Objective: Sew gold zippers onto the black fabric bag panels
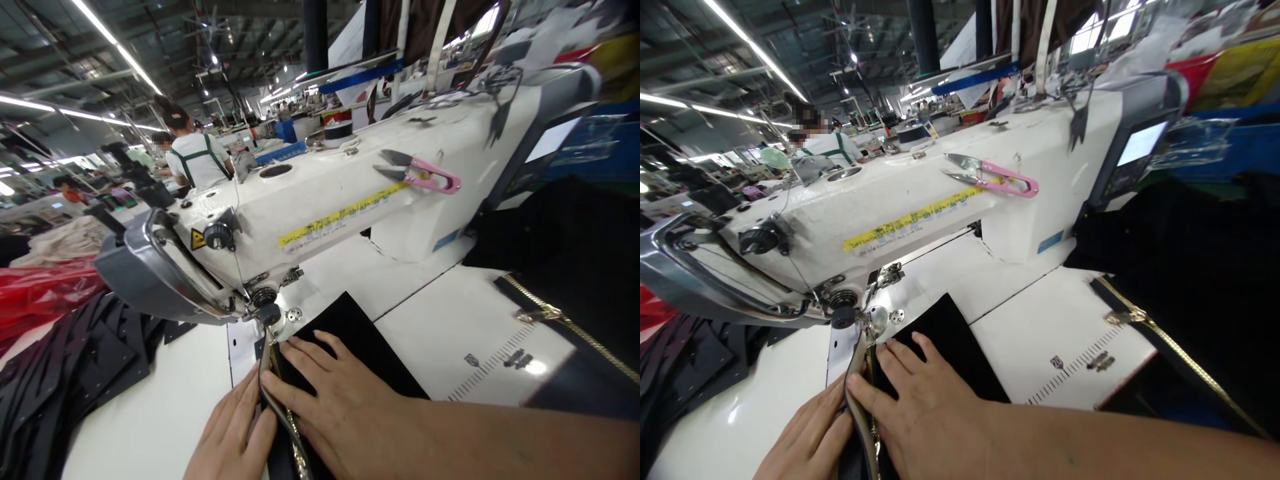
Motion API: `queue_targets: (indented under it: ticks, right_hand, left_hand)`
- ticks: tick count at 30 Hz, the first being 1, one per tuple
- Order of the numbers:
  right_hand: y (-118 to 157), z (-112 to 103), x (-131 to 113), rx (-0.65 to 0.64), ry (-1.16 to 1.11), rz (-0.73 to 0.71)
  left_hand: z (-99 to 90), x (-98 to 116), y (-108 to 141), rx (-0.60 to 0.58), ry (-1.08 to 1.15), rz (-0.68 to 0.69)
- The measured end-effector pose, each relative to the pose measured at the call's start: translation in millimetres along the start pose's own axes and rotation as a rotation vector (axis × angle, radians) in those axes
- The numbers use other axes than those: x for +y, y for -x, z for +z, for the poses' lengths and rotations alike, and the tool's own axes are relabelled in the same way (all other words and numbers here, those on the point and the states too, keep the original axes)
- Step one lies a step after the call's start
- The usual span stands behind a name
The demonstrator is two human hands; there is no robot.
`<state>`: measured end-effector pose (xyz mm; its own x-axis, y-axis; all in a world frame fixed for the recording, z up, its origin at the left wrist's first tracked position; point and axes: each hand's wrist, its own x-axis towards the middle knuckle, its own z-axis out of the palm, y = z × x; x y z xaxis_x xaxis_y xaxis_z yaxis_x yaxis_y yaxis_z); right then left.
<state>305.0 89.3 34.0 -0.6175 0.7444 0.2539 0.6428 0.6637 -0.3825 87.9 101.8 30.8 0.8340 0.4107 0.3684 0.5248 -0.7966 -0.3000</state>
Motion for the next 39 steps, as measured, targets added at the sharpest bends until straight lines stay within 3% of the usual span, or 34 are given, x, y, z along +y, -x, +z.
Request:
queue_targets:
  ticks: [6, 9, 13, 19, 26, 32, 39]
  right_hand:
    - [2, 2, 1, -0.020, 0.064, -0.036]
    - [3, 4, 2, -0.073, 0.096, -0.040]
    - [2, 11, 3, -0.029, 0.173, -0.068]
    - [0, 22, 12, 0.077, 0.338, -0.193]
    - [-18, 12, 23, 0.035, 0.365, -0.209]
    - [-27, 17, 38, 0.027, 0.382, -0.266]
    - [-31, 20, 41, 0.089, 0.489, -0.320]
  left_hand:
    - [-1.8, 6, -2, -0.005, 0.096, -0.105]
    - [-4.0, 9, -3, -0.041, 0.067, -0.134]
    - [-6.5, 13, -5, -0.058, -0.008, -0.122]
    - [4.7, 16, -4, 0.061, -0.015, -0.209]
    - [21.2, 4, -16, 0.136, 0.029, -0.231]
    - [28.2, -3, -20, 0.223, -0.007, -0.236]
    - [26.8, -5, -20, 0.155, 0.018, -0.213]
